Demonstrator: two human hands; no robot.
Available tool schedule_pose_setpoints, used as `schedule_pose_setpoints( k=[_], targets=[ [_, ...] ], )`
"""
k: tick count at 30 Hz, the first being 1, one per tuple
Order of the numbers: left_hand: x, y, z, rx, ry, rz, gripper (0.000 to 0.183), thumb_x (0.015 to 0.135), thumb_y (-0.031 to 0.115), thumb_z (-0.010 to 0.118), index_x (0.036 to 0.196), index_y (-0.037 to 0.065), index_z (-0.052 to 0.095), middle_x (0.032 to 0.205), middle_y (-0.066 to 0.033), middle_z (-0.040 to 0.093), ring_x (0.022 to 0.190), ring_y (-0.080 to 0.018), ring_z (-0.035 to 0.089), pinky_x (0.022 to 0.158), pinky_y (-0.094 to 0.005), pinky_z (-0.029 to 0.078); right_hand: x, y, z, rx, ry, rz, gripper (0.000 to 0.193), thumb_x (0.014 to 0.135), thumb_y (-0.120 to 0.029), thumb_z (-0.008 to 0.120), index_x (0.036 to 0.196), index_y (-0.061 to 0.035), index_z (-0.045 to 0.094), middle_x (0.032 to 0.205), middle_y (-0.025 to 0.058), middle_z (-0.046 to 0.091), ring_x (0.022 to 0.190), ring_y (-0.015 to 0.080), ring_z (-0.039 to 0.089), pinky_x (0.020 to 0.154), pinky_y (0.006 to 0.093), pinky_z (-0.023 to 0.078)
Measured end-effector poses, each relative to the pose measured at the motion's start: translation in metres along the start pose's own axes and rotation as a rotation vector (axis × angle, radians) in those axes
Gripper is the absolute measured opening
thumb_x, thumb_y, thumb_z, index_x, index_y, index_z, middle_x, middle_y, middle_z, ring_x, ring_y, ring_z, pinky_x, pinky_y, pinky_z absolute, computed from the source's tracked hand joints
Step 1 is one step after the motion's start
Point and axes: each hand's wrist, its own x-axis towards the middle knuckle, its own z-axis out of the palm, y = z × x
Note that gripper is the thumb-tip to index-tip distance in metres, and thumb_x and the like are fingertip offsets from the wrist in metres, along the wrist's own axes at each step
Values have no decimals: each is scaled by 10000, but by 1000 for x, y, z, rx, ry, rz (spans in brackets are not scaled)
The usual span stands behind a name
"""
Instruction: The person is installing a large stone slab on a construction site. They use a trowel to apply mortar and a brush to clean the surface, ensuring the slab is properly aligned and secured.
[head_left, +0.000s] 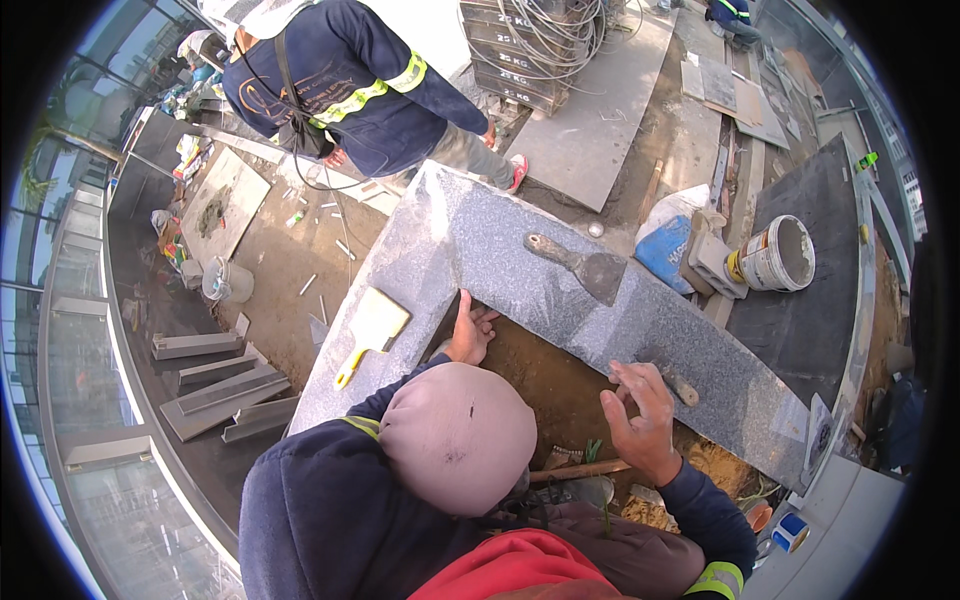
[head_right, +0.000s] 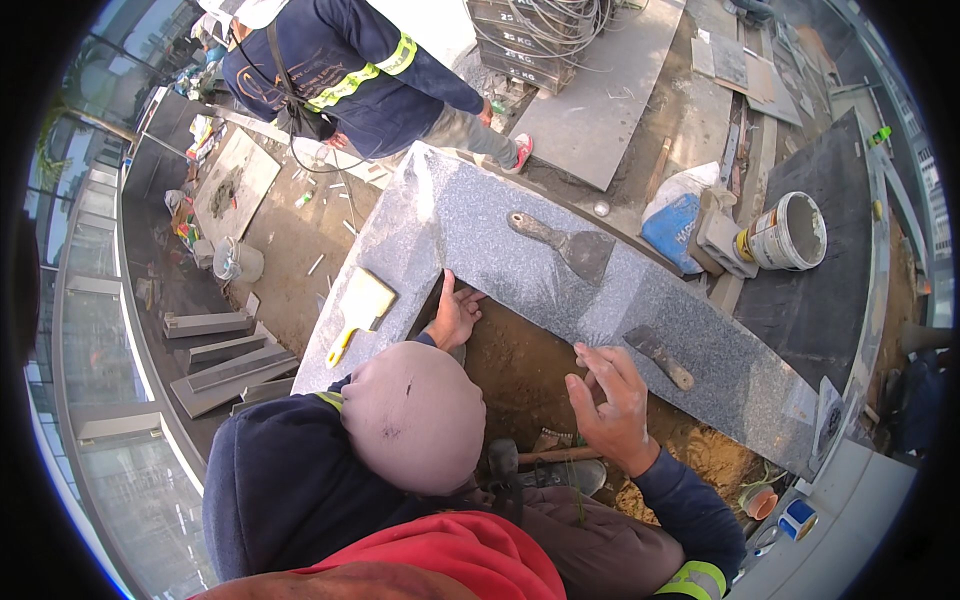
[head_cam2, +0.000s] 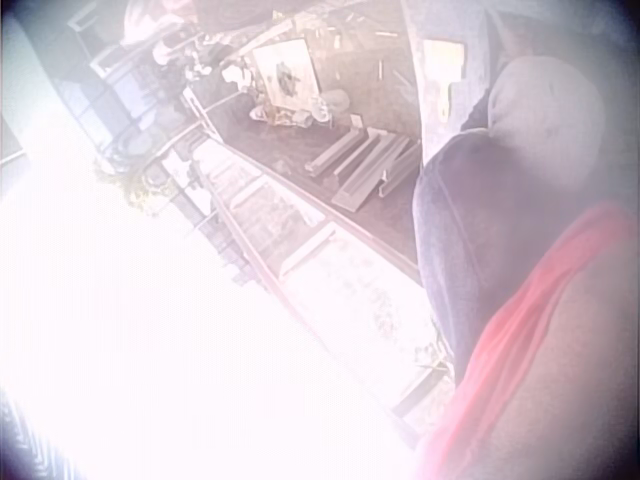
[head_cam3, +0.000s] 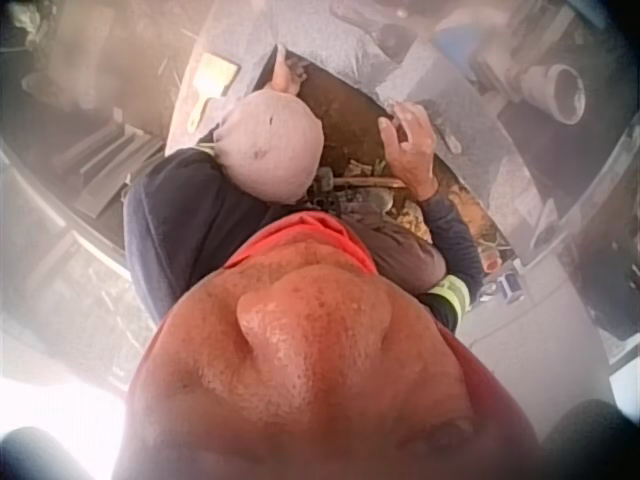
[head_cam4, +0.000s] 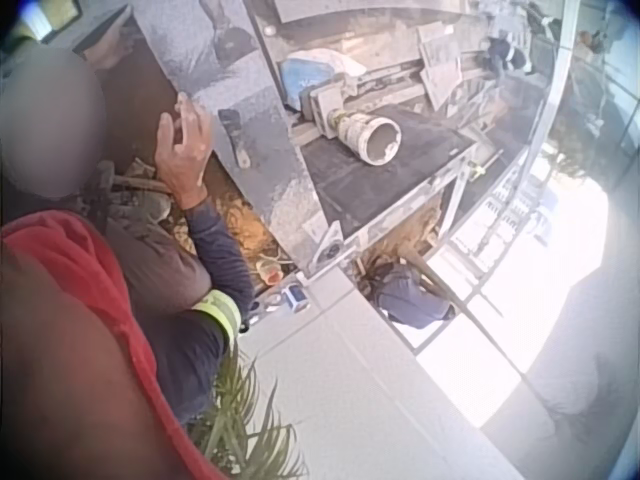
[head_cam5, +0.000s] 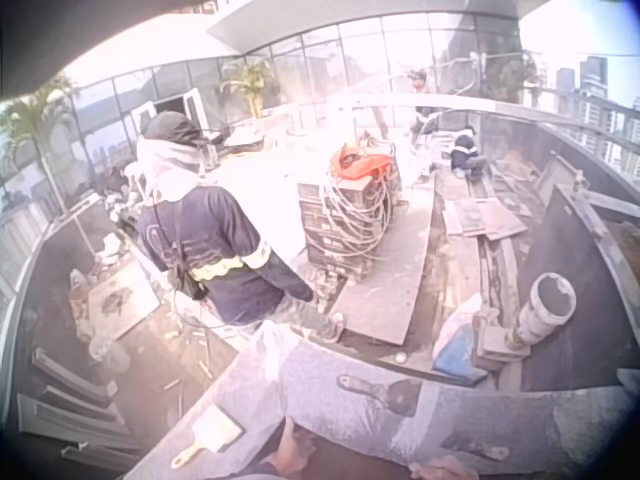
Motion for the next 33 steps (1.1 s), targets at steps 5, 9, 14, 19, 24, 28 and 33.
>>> schedule_pose_setpoints(
  k=[5,9,14,19,24,28,33],
  targets=[
    [2,-1,-2,-57,50,-17,1055,840,867,421,1405,-25,441,1212,-105,578,750,-127,368,759,-290,346,1,-1,1,13,1,4,384,828,42,692,1208,19,641,1010,136,623,674,160,577,563,272,473],
    [3,-1,-1,-79,48,-29,976,850,853,433,1370,32,519,1185,-94,587,733,-121,370,717,-282,351,2,0,0,13,0,-1,385,829,43,690,1210,19,640,1009,135,622,674,155,576,552,269,471],
    [2,0,0,-72,64,-28,1043,823,873,450,1374,-12,500,1183,-100,586,736,-120,375,718,-277,355,1,0,1,15,-5,16,375,828,43,691,1199,26,642,1017,142,623,683,160,583,559,269,480],
    [0,0,2,-67,93,-25,1099,807,880,466,1381,-59,475,1200,-119,587,735,-119,383,723,-278,364,0,0,2,15,6,11,358,830,37,695,1184,37,645,1029,153,626,700,176,595,577,277,494],
    [4,-2,-5,-74,77,-25,1061,823,870,453,1366,-40,496,1218,-127,595,729,-119,387,720,-281,364,1,-1,2,12,-4,11,354,836,29,696,1186,39,641,1031,155,626,699,179,595,581,283,493],
    [2,-2,0,-70,69,-19,983,850,854,429,1325,1,539,1185,-112,608,726,-117,388,716,-283,360,2,-1,0,-12,-17,-5,358,843,23,695,1196,35,637,1027,152,625,689,174,586,575,281,486],
    [-2,1,2,-10,22,-6,1250,809,901,405,1482,-146,282,1264,-137,552,801,-144,383,851,-302,346,1,-1,-1,-16,-19,-2,360,846,21,694,1201,33,636,1027,148,624,684,169,582,571,277,483]
  ],
)
